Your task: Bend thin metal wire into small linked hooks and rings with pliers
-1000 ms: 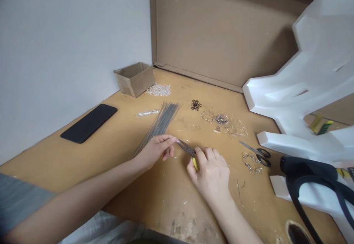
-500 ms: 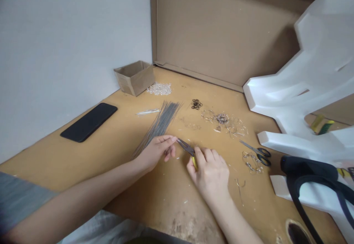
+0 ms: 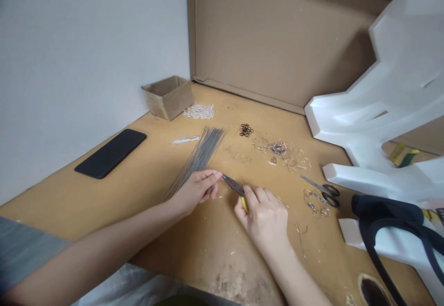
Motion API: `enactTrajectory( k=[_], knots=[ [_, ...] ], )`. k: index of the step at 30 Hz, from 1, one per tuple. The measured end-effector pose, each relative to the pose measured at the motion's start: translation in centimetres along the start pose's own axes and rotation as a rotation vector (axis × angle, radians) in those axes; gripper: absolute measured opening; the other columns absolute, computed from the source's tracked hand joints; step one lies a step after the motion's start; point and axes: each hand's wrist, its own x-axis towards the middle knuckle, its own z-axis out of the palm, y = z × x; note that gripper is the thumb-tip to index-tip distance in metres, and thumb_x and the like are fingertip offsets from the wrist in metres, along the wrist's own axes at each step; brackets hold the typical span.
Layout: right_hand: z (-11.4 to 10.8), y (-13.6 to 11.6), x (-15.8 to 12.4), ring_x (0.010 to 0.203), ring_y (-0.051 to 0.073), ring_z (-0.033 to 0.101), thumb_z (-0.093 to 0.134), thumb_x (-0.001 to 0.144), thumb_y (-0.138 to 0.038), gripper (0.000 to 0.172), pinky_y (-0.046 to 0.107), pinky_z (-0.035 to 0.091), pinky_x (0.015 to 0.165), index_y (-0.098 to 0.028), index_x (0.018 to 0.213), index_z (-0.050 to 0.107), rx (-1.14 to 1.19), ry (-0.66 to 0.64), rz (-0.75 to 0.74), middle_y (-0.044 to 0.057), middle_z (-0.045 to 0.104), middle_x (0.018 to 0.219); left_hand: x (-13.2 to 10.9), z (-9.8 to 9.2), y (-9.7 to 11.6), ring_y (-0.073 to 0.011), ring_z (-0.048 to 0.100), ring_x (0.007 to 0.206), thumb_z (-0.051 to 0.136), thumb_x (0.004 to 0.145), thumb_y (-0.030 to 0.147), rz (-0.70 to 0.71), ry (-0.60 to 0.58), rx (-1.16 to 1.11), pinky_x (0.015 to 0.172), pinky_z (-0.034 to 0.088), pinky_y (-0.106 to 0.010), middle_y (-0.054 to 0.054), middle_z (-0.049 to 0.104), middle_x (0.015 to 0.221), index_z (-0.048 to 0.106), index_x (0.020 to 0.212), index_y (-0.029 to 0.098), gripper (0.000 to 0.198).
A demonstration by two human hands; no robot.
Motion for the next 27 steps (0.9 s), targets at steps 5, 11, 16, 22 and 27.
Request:
enactTrajectory(
  k=[5, 11, 16, 22, 27],
  knots=[
    [-0.23, 0.2, 0.15, 0.069, 0.015, 0.056, 0.049, 0.081, -0.03, 0.024, 0.025, 0.034, 0.06, -0.018, 0.093, 0.066, -0.009, -0.009, -0.022, 0.004, 0.065, 0.076, -0.06, 0.03, -0.12, -0.0039, 0.029, 0.031, 0.047, 0.08, 0.041, 0.002, -0.012, -0.02, 0.034, 0.019, -0.017, 0.006, 0.047, 0.041, 0.054, 0.072, 0.015, 0.028],
    [-0.33, 0.66, 0.34, 0.072, 0.017, 0.052, 0.049, 0.081, -0.029, 0.026, 0.027, 0.036, 0.065, -0.016, 0.096, 0.065, -0.001, 0.0, -0.065, 0.007, 0.062, 0.079, -0.15, 0.04, 0.05, -0.0036, 0.029, 0.031, 0.047, 0.08, 0.041, 0.009, -0.016, -0.018, 0.034, 0.02, -0.017, 0.005, 0.049, 0.042, 0.051, 0.068, 0.014, 0.03],
    [-0.28, 0.77, 0.4, 0.074, 0.018, 0.05, 0.051, 0.08, -0.028, 0.026, 0.029, 0.035, 0.066, -0.016, 0.098, 0.064, -0.023, 0.001, -0.077, 0.008, 0.062, 0.081, -0.03, 0.02, -0.07, -0.0035, 0.03, 0.03, 0.047, 0.08, 0.041, 0.001, -0.015, 0.003, 0.033, 0.02, -0.017, 0.004, 0.052, 0.044, 0.052, 0.074, 0.013, 0.029],
    [-0.16, 0.73, 0.34, 0.073, 0.018, 0.052, 0.051, 0.08, -0.028, 0.026, 0.029, 0.035, 0.066, -0.016, 0.098, 0.064, -0.012, 0.003, -0.083, 0.007, 0.064, 0.08, 0.0, 0.01, -0.26, -0.0036, 0.031, 0.03, 0.047, 0.08, 0.042, 0.014, -0.025, -0.01, 0.033, 0.021, -0.017, 0.004, 0.053, 0.045, 0.054, 0.075, 0.013, 0.03],
    [-0.03, 0.78, 0.24, 0.072, 0.017, 0.053, 0.051, 0.08, -0.028, 0.025, 0.028, 0.036, 0.065, -0.015, 0.098, 0.064, -0.012, 0.021, -0.092, 0.006, 0.065, 0.08, -0.04, 0.02, -0.31, -0.0034, 0.031, 0.03, 0.047, 0.081, 0.041, 0.015, -0.038, -0.051, 0.033, 0.021, -0.017, 0.004, 0.054, 0.046, 0.055, 0.076, 0.014, 0.029]
  ],
)
